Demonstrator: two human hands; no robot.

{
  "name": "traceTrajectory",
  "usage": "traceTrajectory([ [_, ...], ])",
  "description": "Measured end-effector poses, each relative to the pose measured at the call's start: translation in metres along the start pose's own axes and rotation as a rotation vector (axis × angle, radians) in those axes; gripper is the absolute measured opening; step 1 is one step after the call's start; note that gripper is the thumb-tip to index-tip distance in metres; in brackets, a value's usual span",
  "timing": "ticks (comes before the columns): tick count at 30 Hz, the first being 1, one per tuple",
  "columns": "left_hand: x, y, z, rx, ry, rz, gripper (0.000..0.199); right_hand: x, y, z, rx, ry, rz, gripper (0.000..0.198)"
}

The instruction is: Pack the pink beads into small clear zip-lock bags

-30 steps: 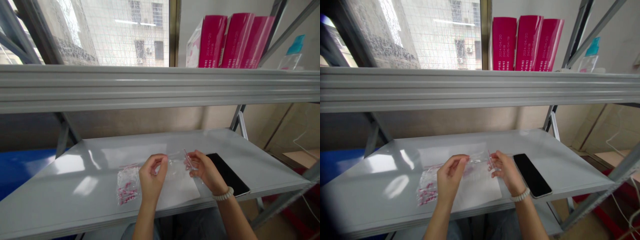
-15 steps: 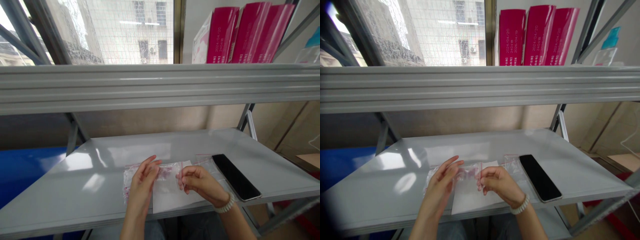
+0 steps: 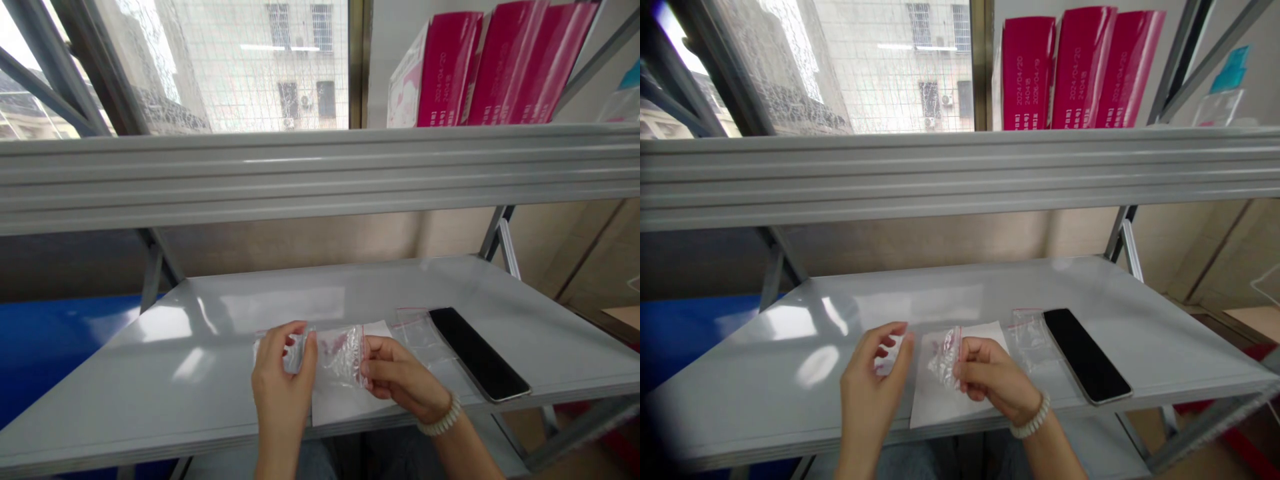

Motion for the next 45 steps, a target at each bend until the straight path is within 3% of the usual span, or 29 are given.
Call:
traceTrajectory([
  [5, 0.005, 0.022, -0.006, 0.117, -0.321, -0.001, 0.019, -0.004, -0.001, -0.013, 0.013, -0.031, 0.037, 0.034],
  [9, 0.010, 0.024, -0.012, 0.227, -0.540, 0.120, 0.026, -0.006, -0.002, -0.021, 0.072, -0.050, 0.052, 0.034],
  [18, 0.009, 0.028, -0.004, 0.319, -0.697, 0.254, 0.040, -0.007, 0.001, -0.018, 0.113, -0.175, 0.058, 0.043],
  [23, 0.009, 0.028, 0.000, 0.236, -0.680, 0.240, 0.036, -0.008, -0.001, -0.019, 0.060, -0.118, 0.061, 0.039],
  [27, 0.009, 0.026, -0.001, 0.178, -0.682, 0.211, 0.029, -0.008, -0.004, -0.022, 0.179, -0.010, 0.118, 0.033],
  [34, 0.010, 0.027, -0.002, 0.010, -0.501, -0.029, 0.021, -0.005, -0.011, -0.034, 0.582, 0.253, 0.376, 0.025],
  [41, 0.008, 0.026, 0.006, -0.064, -0.320, -0.159, 0.021, -0.004, -0.012, -0.040, 0.674, 0.430, 0.400, 0.018],
  [43, 0.006, 0.027, 0.012, -0.034, -0.296, -0.179, 0.023, -0.004, -0.013, -0.039, 0.650, 0.424, 0.389, 0.018],
  [45, 0.005, 0.028, 0.016, 0.011, -0.323, -0.202, 0.011, -0.004, -0.014, -0.038, 0.599, 0.368, 0.374, 0.019],
])
Point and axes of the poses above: each hand's wrist, its own x-axis away from the middle knuckle, its own z-axis out of the back of the hand, y = z × x, the point moved 1 cm from there along -x, towards the middle knuckle, and after that the axes turned 10 degrees about x, right-handed, at the moved point
